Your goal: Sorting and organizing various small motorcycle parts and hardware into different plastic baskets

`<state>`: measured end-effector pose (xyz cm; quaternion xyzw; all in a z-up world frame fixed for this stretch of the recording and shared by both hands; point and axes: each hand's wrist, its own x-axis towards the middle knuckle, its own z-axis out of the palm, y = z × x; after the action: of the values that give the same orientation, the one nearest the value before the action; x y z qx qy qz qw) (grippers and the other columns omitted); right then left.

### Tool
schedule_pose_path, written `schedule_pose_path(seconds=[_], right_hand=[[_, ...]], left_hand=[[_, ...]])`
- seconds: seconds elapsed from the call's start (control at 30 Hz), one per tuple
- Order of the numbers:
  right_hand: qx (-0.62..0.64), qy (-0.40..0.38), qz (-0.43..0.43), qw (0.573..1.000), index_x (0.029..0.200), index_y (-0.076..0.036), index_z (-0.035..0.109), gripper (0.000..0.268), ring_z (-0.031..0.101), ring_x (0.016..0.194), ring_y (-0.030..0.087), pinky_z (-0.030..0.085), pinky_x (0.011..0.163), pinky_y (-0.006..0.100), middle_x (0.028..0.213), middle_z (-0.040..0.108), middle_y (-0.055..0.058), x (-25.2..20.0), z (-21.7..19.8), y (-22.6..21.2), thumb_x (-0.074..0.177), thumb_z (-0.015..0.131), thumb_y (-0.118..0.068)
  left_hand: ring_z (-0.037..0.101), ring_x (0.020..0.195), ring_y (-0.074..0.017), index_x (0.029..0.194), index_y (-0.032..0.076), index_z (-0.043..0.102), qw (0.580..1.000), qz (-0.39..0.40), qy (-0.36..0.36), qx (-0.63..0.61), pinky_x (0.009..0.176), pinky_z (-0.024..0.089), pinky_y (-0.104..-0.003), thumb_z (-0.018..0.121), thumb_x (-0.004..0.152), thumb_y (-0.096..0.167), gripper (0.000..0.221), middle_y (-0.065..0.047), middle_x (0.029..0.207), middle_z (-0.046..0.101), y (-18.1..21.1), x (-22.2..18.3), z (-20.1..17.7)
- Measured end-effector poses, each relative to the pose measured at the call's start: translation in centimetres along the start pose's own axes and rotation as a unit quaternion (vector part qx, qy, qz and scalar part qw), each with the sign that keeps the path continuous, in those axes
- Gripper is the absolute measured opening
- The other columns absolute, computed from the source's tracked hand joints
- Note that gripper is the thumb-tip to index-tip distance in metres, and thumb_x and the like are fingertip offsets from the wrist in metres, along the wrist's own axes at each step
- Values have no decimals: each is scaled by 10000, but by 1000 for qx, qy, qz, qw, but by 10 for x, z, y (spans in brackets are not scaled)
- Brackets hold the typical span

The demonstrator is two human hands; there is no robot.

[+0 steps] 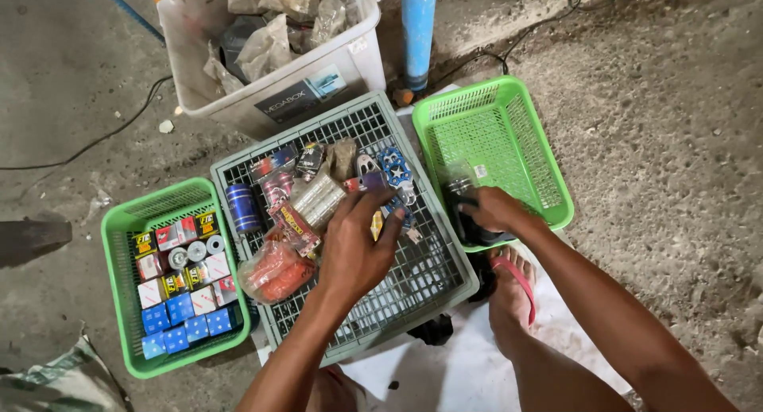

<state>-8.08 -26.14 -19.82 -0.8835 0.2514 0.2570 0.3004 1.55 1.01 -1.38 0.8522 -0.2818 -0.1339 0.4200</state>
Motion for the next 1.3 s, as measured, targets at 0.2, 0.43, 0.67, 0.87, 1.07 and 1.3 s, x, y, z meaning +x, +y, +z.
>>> schedule_pose_path(seconds=[0.2,0.43,0.67,0.87,1.07,1.3], right_hand=[[-21,36,15,999,1369,-189,648,573,656,1186,488,548,1010,574,1321,637,246,20,22,16,875,706,-475],[51,43,60,996,1511,-224,474,721,622,1215,524,543,988,607,1337,521,242,46,59,38,859,720,-413],[51,131,53,989,1276,-56,633,524,669,1133,508,558,939,622,1141,685,283,52,40,40,881,709,-392],[201,209,-25,957,1189,-158,689,445,692,1040,441,553,860,567,1033,723,238,0,-26,-13,798,761,-355],[261,170,-232,921,1384,12,567,545,590,1202,542,467,994,644,1228,643,364,-80,-76,-100,844,560,-59],[330,270,-377,822,1398,21,597,499,522,1354,464,372,1146,579,1373,603,292,-56,-91,-91,1140,279,-264]], left_hand=[[666,1105,-444,1168,108,737,1000,-13,-17,7,928,539,-522,679,932,282,299,-207,1078,702,-4,2,-3],[690,1060,-437,1149,95,742,1000,-12,-26,-1,899,556,-516,682,922,262,288,-196,1031,716,-8,10,-3],[702,1028,-451,1140,64,737,1000,-23,-21,-5,869,561,-535,678,923,228,278,-210,1003,721,-12,16,-9],[688,1065,-462,1232,23,681,993,-39,-82,-69,906,549,-536,735,877,261,431,-247,1074,694,-14,19,18],[663,1101,-395,1292,-29,591,931,-96,-182,-301,939,528,-493,843,746,263,669,-254,1107,682,-18,44,71],[655,640,-171,1026,5,706,878,-130,-206,-411,459,494,-262,902,738,144,376,-84,804,698,-50,79,90]])
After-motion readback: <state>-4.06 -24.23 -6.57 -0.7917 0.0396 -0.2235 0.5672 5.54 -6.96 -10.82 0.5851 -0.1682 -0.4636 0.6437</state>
